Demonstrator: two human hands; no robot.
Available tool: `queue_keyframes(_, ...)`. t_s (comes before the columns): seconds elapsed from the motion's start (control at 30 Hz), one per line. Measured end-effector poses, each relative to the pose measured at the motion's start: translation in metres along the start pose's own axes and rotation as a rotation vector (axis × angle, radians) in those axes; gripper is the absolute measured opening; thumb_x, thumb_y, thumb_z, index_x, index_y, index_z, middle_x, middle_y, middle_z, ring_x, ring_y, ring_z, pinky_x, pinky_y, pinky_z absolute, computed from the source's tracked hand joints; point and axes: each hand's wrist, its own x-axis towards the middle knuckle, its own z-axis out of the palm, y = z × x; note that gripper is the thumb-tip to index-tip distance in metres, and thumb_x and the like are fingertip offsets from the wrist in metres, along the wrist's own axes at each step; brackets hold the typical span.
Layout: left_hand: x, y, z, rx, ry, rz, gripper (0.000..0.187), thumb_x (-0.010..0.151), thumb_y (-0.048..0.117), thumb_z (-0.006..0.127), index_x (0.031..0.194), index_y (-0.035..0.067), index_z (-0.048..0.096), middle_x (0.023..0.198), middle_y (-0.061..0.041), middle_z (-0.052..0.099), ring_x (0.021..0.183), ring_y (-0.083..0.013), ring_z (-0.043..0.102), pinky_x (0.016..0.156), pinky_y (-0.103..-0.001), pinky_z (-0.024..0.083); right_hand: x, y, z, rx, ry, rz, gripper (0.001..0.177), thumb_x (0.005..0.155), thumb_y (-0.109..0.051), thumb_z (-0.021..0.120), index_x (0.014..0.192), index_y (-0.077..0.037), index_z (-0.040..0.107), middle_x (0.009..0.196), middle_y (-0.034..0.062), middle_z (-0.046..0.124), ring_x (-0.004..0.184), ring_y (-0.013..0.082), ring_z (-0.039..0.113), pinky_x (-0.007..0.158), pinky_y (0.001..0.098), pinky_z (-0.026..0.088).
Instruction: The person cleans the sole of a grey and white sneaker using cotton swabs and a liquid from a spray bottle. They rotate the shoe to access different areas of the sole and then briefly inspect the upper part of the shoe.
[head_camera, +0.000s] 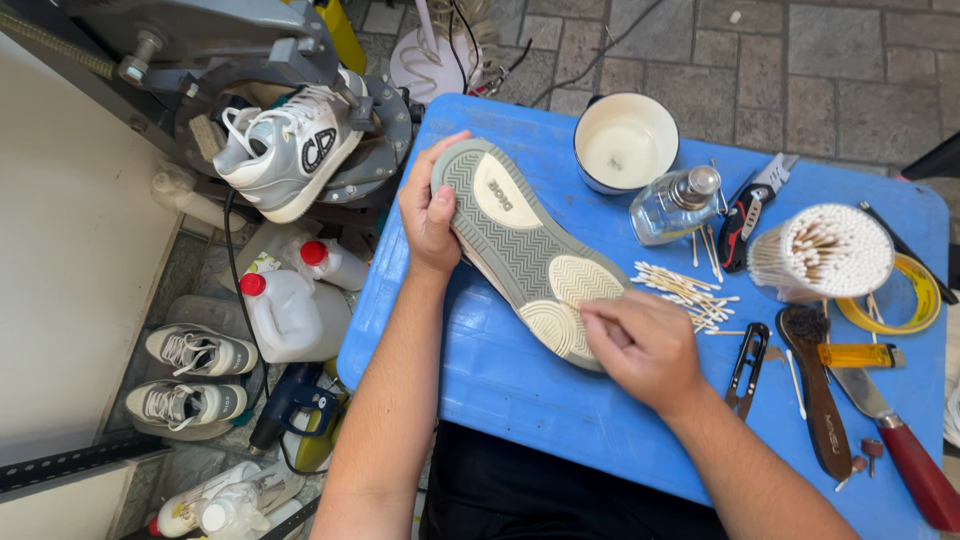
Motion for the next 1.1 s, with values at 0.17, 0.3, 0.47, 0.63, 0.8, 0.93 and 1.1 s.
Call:
queue_keyframes(0.17, -0.0001, -0.001, 0.0027, -0.011, 0.013, -0.014, 0.072, 0.097, 0.052, 0.057, 0.137, -0.007, 0.06, 0.124, -0.013, 0.067, 0.117, -0.0192, 0.063, 0.107, -0.032, 0.048, 0.0021, 0.0001, -0.0015, 0.008, 0.001, -0.001, 0.014, 0.083, 0.003, 0.075, 0.096, 0.001, 0.074, 0.062, 0.0036, 0.056, 0.052, 0.0132, 0.052, 0.049, 0.0294, 0.04)
queue_keyframes(0.3, -0.0011, 0.0005, 0.0025, 0.028, 0.036, -0.009, 0.072, 0.097, 0.053, 0.057, 0.137, -0.007, 0.06, 0.126, -0.013, 0.066, 0.118, -0.0198, 0.063, 0.108, -0.033, 0.048, 0.0032, -0.0014, -0.0008, -0.016, 0.03, 0.029, 0.014, 0.084, 0.003, 0.075, 0.098, 0.001, 0.074, 0.06, 0.0028, 0.055, 0.051, 0.0134, 0.052, 0.05, 0.0292, 0.04)
queue_keyframes(0.47, -0.003, -0.0015, 0.0014, 0.012, 0.04, -0.006, 0.072, 0.097, 0.053, 0.057, 0.136, -0.007, 0.061, 0.125, -0.013, 0.067, 0.117, -0.0201, 0.063, 0.108, -0.033, 0.048, 0.0003, -0.0037, 0.0015, -0.072, 0.033, -0.016, 0.013, 0.083, 0.003, 0.075, 0.096, 0.001, 0.074, 0.064, 0.0061, 0.06, 0.055, 0.0162, 0.058, 0.053, 0.0305, 0.044)
queue_keyframes(0.63, -0.0031, -0.006, 0.0008, 0.003, 0.057, 0.023, 0.071, 0.097, 0.052, 0.058, 0.135, -0.008, 0.061, 0.13, -0.015, 0.066, 0.121, -0.0216, 0.063, 0.111, -0.035, 0.047, 0.0005, 0.0006, 0.0002, -0.133, 0.077, 0.07, 0.012, 0.084, 0.003, 0.074, 0.095, 0.001, 0.074, 0.069, 0.0093, 0.066, 0.055, 0.0174, 0.061, 0.052, 0.0315, 0.046)
queue_keyframes(0.8, -0.0038, -0.0071, 0.0006, 0.012, 0.06, 0.008, 0.073, 0.097, 0.053, 0.058, 0.136, -0.008, 0.062, 0.127, -0.015, 0.067, 0.119, -0.0214, 0.063, 0.11, -0.035, 0.048, -0.0013, -0.0012, 0.0025, -0.071, 0.023, -0.065, 0.013, 0.084, 0.001, 0.073, 0.097, 0.001, 0.072, 0.072, 0.0096, 0.067, 0.061, 0.0181, 0.064, 0.057, 0.0306, 0.049)
queue_keyframes(0.93, -0.0041, -0.0068, 0.0006, 0.011, 0.063, 0.024, 0.073, 0.097, 0.054, 0.059, 0.136, -0.008, 0.061, 0.129, -0.015, 0.067, 0.12, -0.0215, 0.063, 0.111, -0.035, 0.047, -0.0003, -0.0008, 0.0059, -0.161, 0.114, 0.117, 0.009, 0.085, 0.002, 0.075, 0.095, 0.001, 0.074, 0.068, 0.01, 0.067, 0.055, 0.0162, 0.062, 0.052, 0.0305, 0.047)
queue_keyframes(1.1, -0.0034, -0.0066, 0.0014, -0.001, 0.061, 0.016, 0.072, 0.097, 0.053, 0.058, 0.136, -0.008, 0.061, 0.128, -0.015, 0.067, 0.119, -0.0209, 0.063, 0.109, -0.034, 0.048, -0.002, -0.0054, 0.0056, -0.101, 0.071, -0.029, 0.012, 0.087, 0.002, 0.073, 0.099, 0.001, 0.072, 0.074, 0.0101, 0.068, 0.06, 0.0168, 0.063, 0.056, 0.0297, 0.049)
